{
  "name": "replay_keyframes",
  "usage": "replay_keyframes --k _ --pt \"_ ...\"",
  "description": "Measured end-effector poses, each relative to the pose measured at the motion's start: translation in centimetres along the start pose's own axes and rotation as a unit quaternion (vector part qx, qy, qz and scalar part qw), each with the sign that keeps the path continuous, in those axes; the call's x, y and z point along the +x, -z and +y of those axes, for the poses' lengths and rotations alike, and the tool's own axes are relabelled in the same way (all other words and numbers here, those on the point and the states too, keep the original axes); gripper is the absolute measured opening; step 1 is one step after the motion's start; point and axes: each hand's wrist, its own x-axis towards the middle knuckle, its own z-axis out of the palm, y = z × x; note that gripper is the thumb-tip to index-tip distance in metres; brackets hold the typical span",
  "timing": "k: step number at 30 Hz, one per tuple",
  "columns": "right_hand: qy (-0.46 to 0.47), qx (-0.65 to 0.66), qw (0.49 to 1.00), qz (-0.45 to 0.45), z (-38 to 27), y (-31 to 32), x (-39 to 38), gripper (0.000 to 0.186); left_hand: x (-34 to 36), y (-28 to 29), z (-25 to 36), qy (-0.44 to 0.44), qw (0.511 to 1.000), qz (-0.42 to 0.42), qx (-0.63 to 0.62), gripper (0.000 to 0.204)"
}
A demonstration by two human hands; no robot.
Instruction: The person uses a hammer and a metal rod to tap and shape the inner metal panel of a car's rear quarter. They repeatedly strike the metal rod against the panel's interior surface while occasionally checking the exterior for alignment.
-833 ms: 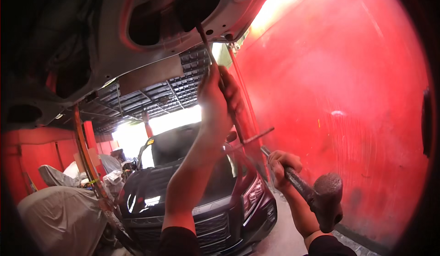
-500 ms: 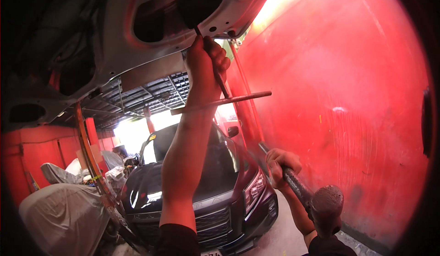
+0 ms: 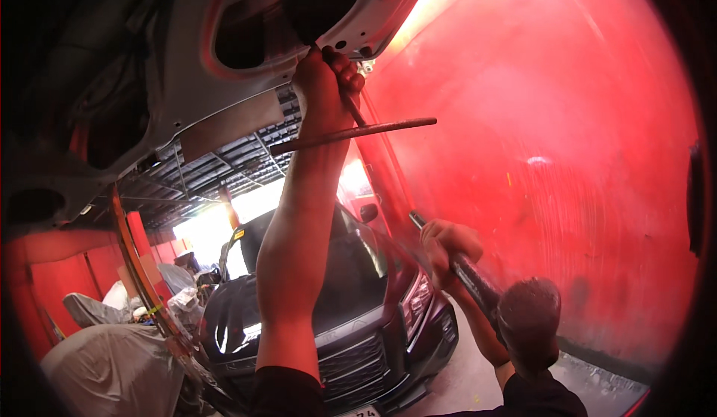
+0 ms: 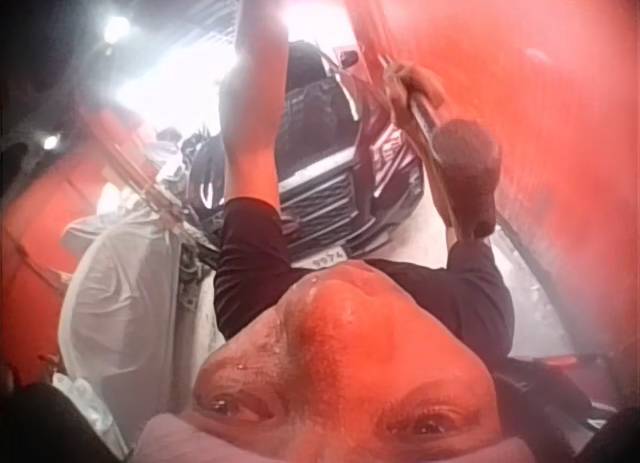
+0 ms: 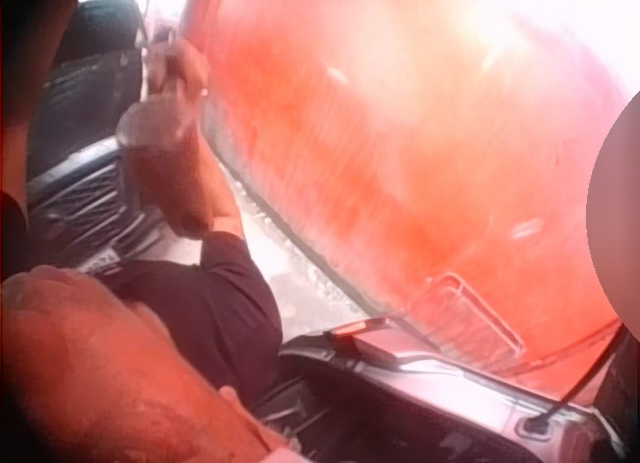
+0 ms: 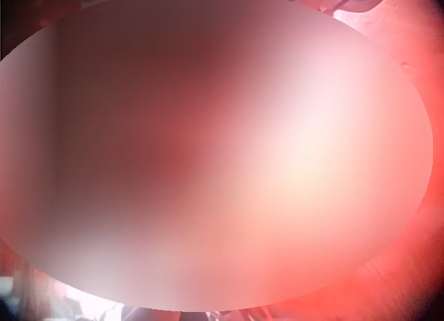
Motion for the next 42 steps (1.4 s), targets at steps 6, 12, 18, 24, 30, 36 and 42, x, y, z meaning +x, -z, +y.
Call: replay_keyframes --k 6,12,18,24,30,36,42 --pt "-0.019 -0.033 0.999 0.017 0.5 -1.2 1.1 0.021 0.2 0.2 0.2 0.005 1.0 -0.024 0.006 0.026" --pt "-0.078 -0.102 0.99 0.053 5.0 -3.2 2.9 0.022 0.4 -0.1 0.1 0.013 0.999 -0.005 -0.037 0.025" --pt "-0.105 -0.111 0.986 0.071 7.1 -4.2 2.4 0.023 0.2 0.0 0.1 0.007 0.999 -0.014 -0.041 0.026" --pt "-0.067 -0.101 0.99 0.077 5.0 -3.7 1.3 0.024 0.3 -0.1 -0.1 0.002 0.999 0.002 -0.038 0.027" --pt "-0.103 -0.167 0.977 0.08 10.7 -6.4 3.8 0.025 0.8 -0.3 -0.5 -0.011 0.999 -0.015 -0.041 0.029" --pt "-0.179 -0.088 0.969 0.142 10.7 -6.7 4.1 0.025 0.6 -0.7 -0.9 -0.051 0.996 -0.022 -0.069 0.029" --pt "-0.039 -0.083 0.982 0.168 2.5 -4.4 1.8 0.014 0.0 -0.7 -0.6 -0.012 0.998 -0.034 -0.058 0.029"
